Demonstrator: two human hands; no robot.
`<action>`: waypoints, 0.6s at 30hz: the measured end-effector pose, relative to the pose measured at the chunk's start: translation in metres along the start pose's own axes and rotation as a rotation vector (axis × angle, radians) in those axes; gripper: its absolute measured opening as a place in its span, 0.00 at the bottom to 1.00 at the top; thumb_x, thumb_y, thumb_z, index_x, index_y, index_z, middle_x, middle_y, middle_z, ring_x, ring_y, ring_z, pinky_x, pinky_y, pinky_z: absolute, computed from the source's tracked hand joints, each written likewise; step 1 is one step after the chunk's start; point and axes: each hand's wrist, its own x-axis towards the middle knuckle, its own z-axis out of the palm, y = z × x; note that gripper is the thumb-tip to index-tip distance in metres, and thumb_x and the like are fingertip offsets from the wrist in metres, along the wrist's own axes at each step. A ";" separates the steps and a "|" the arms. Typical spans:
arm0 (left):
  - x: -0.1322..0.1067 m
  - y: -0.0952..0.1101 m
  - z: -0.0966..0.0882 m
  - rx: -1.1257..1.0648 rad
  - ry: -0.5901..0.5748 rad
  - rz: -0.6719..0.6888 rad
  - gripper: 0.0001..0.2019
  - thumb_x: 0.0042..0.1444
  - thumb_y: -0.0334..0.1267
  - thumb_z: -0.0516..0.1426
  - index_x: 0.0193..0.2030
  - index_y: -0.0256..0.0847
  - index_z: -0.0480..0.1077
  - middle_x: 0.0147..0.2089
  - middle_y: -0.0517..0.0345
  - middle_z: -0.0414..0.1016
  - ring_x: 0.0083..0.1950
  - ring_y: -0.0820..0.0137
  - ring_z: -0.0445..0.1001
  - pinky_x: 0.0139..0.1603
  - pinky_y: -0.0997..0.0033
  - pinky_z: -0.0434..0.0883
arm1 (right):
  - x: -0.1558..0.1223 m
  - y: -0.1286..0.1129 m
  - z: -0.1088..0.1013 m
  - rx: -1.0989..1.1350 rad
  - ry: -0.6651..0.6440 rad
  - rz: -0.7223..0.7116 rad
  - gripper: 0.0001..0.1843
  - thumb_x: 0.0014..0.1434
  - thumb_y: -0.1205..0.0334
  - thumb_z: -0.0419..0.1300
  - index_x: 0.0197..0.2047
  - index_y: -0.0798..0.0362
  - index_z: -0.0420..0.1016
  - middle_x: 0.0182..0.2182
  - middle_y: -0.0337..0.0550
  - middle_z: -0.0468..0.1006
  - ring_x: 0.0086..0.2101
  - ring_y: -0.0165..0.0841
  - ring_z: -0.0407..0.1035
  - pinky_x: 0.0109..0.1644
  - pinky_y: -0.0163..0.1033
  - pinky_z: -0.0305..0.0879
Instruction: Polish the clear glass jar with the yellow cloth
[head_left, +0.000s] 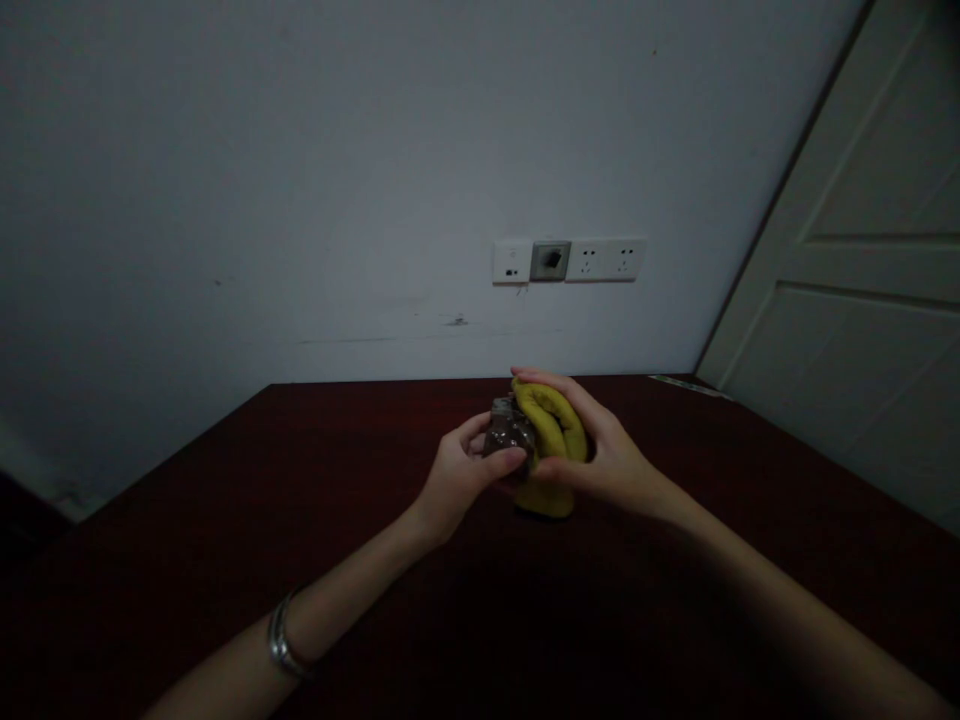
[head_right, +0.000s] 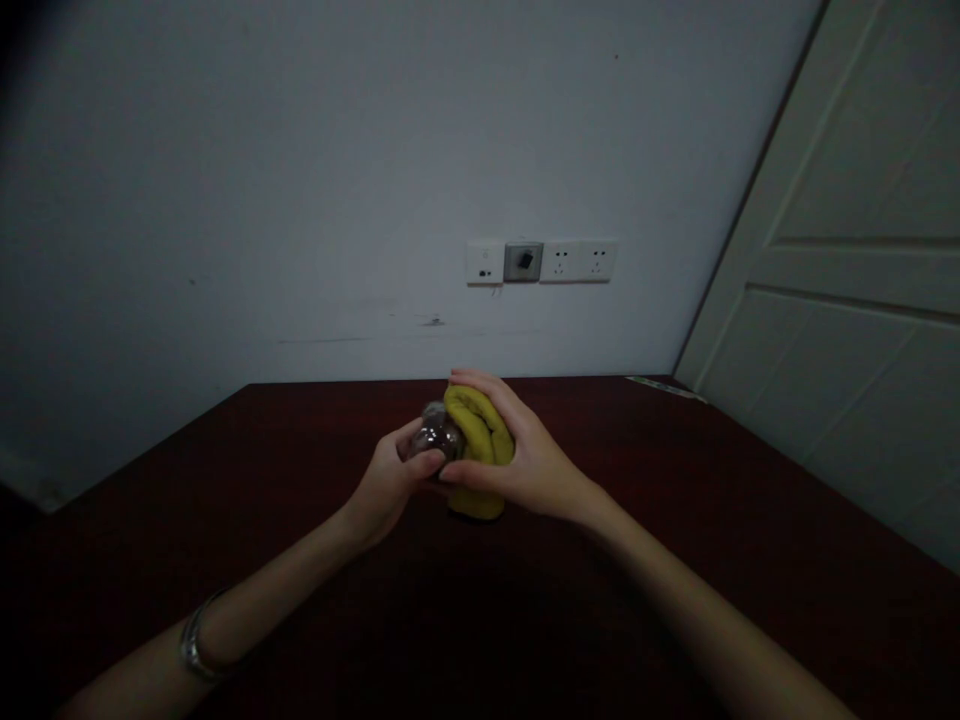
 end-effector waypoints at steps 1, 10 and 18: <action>-0.001 0.002 0.000 -0.012 0.002 -0.009 0.25 0.42 0.44 0.67 0.46 0.35 0.69 0.40 0.51 0.76 0.38 0.67 0.75 0.35 0.71 0.73 | 0.000 0.001 0.001 -0.046 -0.010 -0.034 0.43 0.46 0.50 0.69 0.61 0.46 0.56 0.62 0.50 0.59 0.60 0.44 0.57 0.62 0.53 0.57; 0.002 0.005 0.000 -0.003 0.020 -0.080 0.18 0.49 0.46 0.63 0.42 0.35 0.71 0.39 0.53 0.75 0.36 0.71 0.73 0.33 0.76 0.72 | -0.002 0.006 0.010 -0.352 -0.021 -0.286 0.46 0.49 0.57 0.68 0.65 0.51 0.47 0.64 0.58 0.49 0.64 0.46 0.47 0.65 0.54 0.53; 0.004 0.006 0.000 0.099 0.005 -0.139 0.22 0.46 0.50 0.63 0.43 0.36 0.70 0.40 0.51 0.74 0.37 0.69 0.73 0.31 0.73 0.72 | -0.004 0.013 0.016 -0.311 0.062 -0.228 0.44 0.48 0.57 0.68 0.63 0.48 0.51 0.61 0.55 0.55 0.62 0.46 0.53 0.63 0.56 0.56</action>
